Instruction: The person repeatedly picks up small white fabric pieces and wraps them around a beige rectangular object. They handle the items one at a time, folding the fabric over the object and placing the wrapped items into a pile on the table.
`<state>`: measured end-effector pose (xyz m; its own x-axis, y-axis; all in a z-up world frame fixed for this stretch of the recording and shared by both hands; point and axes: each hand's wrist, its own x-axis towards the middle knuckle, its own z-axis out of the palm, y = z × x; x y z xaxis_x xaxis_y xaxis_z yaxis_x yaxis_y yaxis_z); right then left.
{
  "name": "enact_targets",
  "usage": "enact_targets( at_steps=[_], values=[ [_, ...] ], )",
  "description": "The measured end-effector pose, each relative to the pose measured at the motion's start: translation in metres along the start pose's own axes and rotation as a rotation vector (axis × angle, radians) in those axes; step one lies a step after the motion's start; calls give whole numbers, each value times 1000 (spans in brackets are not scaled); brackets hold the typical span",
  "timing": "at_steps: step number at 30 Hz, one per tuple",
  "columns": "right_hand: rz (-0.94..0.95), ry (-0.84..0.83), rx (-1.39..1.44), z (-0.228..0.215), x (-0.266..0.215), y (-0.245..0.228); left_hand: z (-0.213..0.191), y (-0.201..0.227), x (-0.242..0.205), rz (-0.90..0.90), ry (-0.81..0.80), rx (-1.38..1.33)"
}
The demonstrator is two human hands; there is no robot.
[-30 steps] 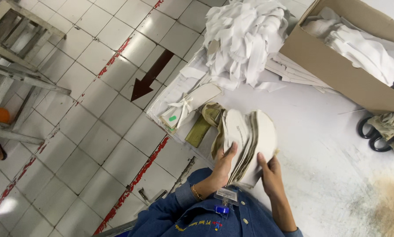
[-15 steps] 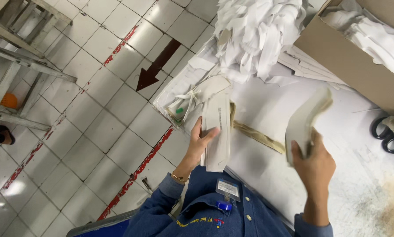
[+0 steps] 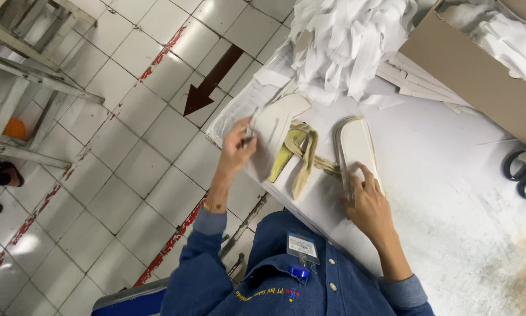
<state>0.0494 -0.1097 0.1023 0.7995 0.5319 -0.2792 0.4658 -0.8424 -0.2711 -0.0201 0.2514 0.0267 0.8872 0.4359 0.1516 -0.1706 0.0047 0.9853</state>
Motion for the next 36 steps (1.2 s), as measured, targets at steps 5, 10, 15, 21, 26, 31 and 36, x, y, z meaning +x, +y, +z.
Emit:
enact_targets(
  at_steps=[5, 10, 15, 21, 26, 31, 36],
  values=[
    [-20, 217, 225, 12, -19, -1, 16, 18, 68, 16, -82, 589],
    [65, 339, 399, 5, -37, 13, 33, -10, 79, 8, -74, 892],
    [167, 474, 561, 20, -59, 31, 60, 24, 31, 473, 191, 1187],
    [25, 496, 615, 30, -64, 29, 99, -16, -38, 120, -102, 1332],
    [36, 442, 608, 22, -71, 16, 103, -19, -26, -174, -207, 1264],
    [71, 384, 590, 25, -84, 16, 114, 30, -11, -371, -348, 1103],
    [93, 362, 752, 27, -105, 12, 104, 100, -41, -147, -301, 1359]
  ],
)
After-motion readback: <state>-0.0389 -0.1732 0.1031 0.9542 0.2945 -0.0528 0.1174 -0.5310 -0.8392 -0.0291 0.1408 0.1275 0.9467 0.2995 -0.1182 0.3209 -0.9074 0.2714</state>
